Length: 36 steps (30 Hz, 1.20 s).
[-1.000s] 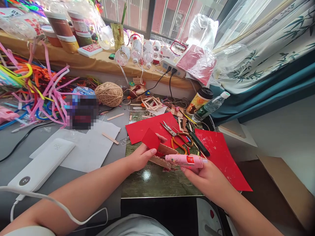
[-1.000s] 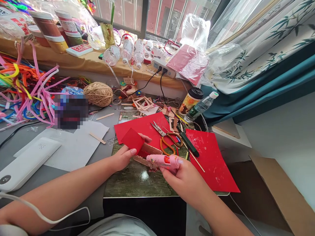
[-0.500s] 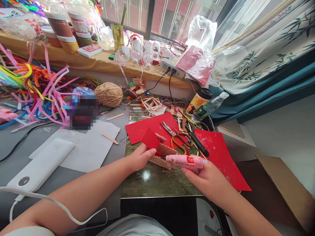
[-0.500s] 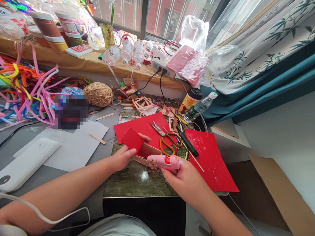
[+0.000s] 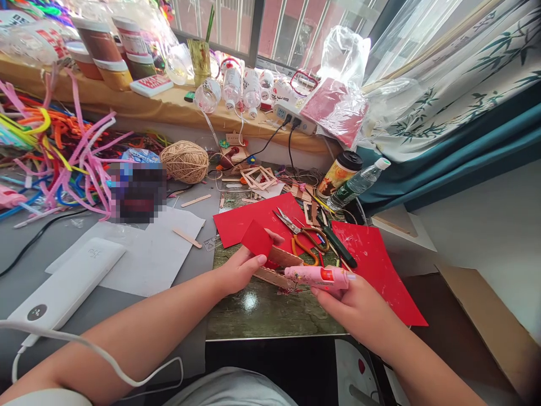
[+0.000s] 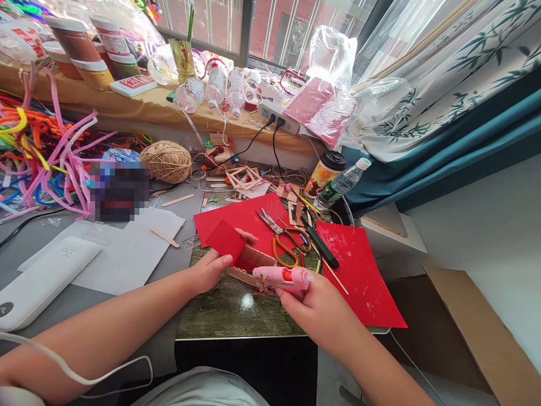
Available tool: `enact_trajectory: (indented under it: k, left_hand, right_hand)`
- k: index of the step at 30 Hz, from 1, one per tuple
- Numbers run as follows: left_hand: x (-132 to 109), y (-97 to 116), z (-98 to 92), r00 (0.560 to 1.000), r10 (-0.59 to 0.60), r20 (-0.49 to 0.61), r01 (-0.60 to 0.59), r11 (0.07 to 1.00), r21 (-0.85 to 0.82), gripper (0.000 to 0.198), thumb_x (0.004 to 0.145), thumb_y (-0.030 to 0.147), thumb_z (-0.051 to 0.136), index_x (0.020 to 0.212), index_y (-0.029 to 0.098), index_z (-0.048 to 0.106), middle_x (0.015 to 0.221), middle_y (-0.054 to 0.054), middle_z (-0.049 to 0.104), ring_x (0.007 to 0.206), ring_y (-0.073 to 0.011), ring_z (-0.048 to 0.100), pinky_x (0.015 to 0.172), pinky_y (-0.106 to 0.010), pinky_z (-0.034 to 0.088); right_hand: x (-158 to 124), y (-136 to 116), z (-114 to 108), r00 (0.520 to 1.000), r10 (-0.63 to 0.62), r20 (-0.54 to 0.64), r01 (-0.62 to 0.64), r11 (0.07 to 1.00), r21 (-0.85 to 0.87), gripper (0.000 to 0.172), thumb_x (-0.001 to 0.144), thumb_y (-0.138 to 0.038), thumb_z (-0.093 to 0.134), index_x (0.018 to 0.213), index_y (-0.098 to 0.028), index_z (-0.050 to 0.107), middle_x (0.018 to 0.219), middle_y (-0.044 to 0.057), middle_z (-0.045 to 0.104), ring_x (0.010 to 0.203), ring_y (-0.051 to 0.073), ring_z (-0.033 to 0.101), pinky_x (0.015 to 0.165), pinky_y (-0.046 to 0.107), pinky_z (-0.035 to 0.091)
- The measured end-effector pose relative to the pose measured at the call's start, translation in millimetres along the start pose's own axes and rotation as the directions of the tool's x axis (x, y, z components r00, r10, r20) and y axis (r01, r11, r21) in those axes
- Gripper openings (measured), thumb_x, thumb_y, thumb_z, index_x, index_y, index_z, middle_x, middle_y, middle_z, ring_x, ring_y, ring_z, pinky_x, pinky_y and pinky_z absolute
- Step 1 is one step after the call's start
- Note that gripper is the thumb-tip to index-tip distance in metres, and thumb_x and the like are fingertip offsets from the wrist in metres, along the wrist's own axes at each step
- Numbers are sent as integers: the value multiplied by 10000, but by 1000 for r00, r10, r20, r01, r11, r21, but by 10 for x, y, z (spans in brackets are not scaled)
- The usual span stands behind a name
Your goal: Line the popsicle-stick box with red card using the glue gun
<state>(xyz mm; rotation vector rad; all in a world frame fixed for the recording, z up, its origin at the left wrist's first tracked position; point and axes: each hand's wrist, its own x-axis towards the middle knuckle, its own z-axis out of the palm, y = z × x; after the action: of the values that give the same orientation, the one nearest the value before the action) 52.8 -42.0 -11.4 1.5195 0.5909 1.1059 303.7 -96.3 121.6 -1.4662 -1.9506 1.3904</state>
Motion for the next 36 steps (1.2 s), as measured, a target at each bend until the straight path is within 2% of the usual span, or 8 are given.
enact_trajectory:
  k: [4,10,17,24,36]
  left_hand:
    - [-2,-11,-3,1000,-5,-1,5,1000,2,512,1031,567,505,1402,228,603,1385,-134,657,1409,-376,519,1164,-508,412]
    - [-1,-12,0,1000,12,-12,-12,1000,-4,515,1034,561,510,1405,214,595,1395,-145,652,1397,-376,528,1154,-508,419]
    - [-2,-13,0,1000,1,-9,-1,1000,-2,522,1035,577,511,1410,222,589,1404,-140,650,1404,-375,520,1165,-512,404]
    - [-20,-26,-4,1000,-20,-12,20,1000,-22,506,1026,546,537,1416,229,594,1395,-136,657,1378,-368,553,1160,-510,422]
    - [-6,-36,2,1000,-6,-14,6,1000,-22,498,1026,533,536,1409,223,605,1372,-137,672,1350,-362,574,1164,-514,414]
  right_hand:
    - [-4,16,-15,1000,0,3,1,1000,-31,425,1028,-226,586,1414,-321,735,1445,19,733,1369,308,677,1155,459,577]
    - [-13,7,-20,1000,-4,14,4,1000,18,422,1036,-229,572,1413,-322,735,1466,16,720,1403,300,652,1171,441,565]
    - [-9,-15,-12,1000,-9,-4,9,999,-34,419,1017,-240,573,1391,-302,754,1405,30,757,1308,285,717,1157,441,573]
    - [-41,-22,-17,1000,7,-5,-7,992,-125,454,1013,-227,565,1415,-355,731,1345,2,783,1202,262,759,1060,408,631]
    - [-40,11,-13,999,2,-34,-4,999,-41,411,1019,-246,583,1384,-320,757,1418,20,751,1337,281,698,1163,423,566]
